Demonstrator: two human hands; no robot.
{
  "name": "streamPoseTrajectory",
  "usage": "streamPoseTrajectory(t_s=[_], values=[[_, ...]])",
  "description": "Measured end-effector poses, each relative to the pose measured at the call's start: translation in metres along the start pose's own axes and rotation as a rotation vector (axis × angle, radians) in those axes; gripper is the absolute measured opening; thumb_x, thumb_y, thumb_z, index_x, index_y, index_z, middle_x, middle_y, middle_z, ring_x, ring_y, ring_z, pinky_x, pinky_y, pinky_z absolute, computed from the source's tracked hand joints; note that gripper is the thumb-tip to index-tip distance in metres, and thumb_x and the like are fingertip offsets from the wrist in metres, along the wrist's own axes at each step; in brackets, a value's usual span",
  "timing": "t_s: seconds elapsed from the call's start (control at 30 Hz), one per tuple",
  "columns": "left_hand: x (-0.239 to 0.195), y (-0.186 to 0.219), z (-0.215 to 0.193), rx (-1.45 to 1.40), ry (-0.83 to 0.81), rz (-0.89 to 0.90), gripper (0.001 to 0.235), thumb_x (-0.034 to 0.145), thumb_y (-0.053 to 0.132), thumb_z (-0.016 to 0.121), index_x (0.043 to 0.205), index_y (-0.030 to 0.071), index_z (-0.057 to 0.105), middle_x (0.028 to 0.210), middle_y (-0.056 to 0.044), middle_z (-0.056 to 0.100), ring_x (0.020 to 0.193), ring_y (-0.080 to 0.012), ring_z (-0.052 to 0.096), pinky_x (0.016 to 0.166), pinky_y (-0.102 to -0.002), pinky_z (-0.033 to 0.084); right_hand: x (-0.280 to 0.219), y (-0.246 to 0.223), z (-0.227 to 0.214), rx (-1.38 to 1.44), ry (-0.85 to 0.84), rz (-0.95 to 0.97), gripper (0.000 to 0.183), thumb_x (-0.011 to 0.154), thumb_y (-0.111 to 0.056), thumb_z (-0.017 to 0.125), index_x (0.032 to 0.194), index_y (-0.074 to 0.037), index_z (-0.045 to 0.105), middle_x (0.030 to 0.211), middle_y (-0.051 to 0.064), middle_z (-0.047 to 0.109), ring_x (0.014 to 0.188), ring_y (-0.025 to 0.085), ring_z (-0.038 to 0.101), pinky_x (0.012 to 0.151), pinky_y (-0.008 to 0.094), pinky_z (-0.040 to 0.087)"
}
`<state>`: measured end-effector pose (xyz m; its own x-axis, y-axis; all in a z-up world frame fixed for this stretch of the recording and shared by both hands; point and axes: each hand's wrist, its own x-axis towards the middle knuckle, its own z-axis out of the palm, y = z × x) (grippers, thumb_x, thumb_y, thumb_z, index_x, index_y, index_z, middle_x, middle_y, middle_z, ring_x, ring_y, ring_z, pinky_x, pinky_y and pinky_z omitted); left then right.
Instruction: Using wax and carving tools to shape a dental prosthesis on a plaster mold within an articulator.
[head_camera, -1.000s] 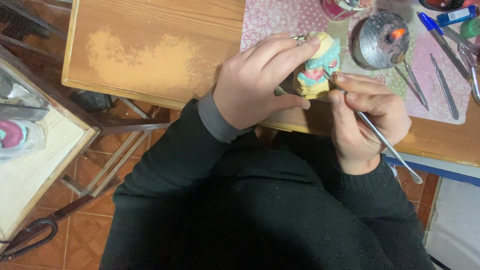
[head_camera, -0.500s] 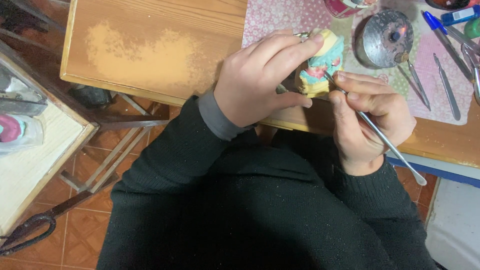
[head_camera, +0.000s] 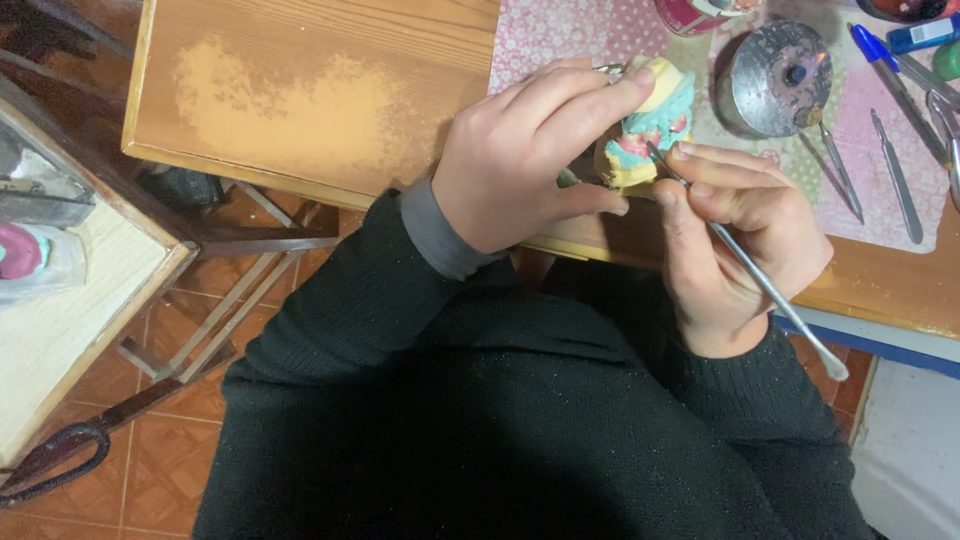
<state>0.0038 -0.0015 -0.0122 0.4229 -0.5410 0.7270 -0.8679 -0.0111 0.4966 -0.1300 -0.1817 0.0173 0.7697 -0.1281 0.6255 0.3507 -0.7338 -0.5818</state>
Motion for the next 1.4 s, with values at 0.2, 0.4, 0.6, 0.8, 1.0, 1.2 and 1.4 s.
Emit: streamPoseTrajectory(t_s=[0.2,0.4,0.6,0.8,1.0,1.2,1.4], values=[[-0.007,-0.005,0.005,0.009,-0.007,-0.007,0.087,0.077,0.032,0.095,0.149,0.014,0.050,0.131,-0.007,0.061,0.120,-0.0238,0.066,0.098,-0.031,0.058,0.005,-0.015,0.003,-0.162,-0.033,-0.035,0.028,0.106,0.004,0.081,0.097,0.002,0.054,0.108,0.025,0.074,0.108,0.033,0.077,0.096,0.037,0.062],[-0.003,-0.003,0.002,0.022,-0.011,0.007,0.086,0.076,0.032,0.093,0.149,0.014,0.050,0.130,-0.007,0.062,0.119,-0.0241,0.066,0.099,-0.033,0.058,0.005,-0.014,0.001,-0.229,-0.056,-0.079,0.030,0.102,0.003,0.084,0.094,0.001,0.055,0.109,0.023,0.074,0.105,0.034,0.077,0.094,0.038,0.062],[-0.002,-0.003,0.000,-0.009,0.024,0.039,0.087,0.080,0.036,0.093,0.150,0.013,0.048,0.131,-0.007,0.060,0.121,-0.0262,0.064,0.101,-0.036,0.058,0.004,-0.008,-0.002,-0.143,-0.055,-0.054,0.031,0.104,0.002,0.082,0.096,0.001,0.053,0.106,0.024,0.074,0.107,0.034,0.077,0.096,0.038,0.062],[-0.001,-0.001,0.001,-0.008,0.007,0.023,0.086,0.078,0.034,0.093,0.149,0.012,0.049,0.128,-0.007,0.061,0.119,-0.0253,0.065,0.099,-0.035,0.058,0.006,-0.008,-0.004,-0.132,-0.078,-0.035,0.030,0.105,0.000,0.081,0.097,0.002,0.053,0.105,0.024,0.074,0.107,0.034,0.077,0.096,0.038,0.062],[-0.002,-0.003,0.002,0.010,0.022,0.031,0.084,0.082,0.035,0.094,0.149,0.012,0.049,0.127,-0.007,0.061,0.118,-0.0250,0.065,0.099,-0.035,0.058,0.006,-0.009,-0.004,-0.083,-0.088,-0.025,0.030,0.105,-0.001,0.082,0.095,0.001,0.053,0.104,0.024,0.073,0.107,0.034,0.077,0.097,0.039,0.062],[-0.002,-0.003,0.002,0.006,0.027,0.037,0.084,0.083,0.035,0.096,0.149,0.013,0.049,0.128,-0.008,0.060,0.118,-0.0250,0.065,0.099,-0.035,0.058,0.008,-0.016,-0.001,-0.143,-0.088,-0.040,0.030,0.104,0.000,0.082,0.095,0.001,0.054,0.103,0.024,0.074,0.107,0.033,0.077,0.096,0.039,0.062],[-0.002,-0.001,0.000,-0.010,0.015,0.018,0.091,0.073,0.027,0.098,0.149,0.013,0.049,0.126,-0.007,0.061,0.116,-0.0252,0.066,0.097,-0.035,0.058,0.008,-0.023,0.006,-0.176,-0.078,-0.054,0.032,0.104,0.001,0.084,0.095,0.001,0.054,0.104,0.023,0.074,0.105,0.032,0.077,0.093,0.036,0.063]])
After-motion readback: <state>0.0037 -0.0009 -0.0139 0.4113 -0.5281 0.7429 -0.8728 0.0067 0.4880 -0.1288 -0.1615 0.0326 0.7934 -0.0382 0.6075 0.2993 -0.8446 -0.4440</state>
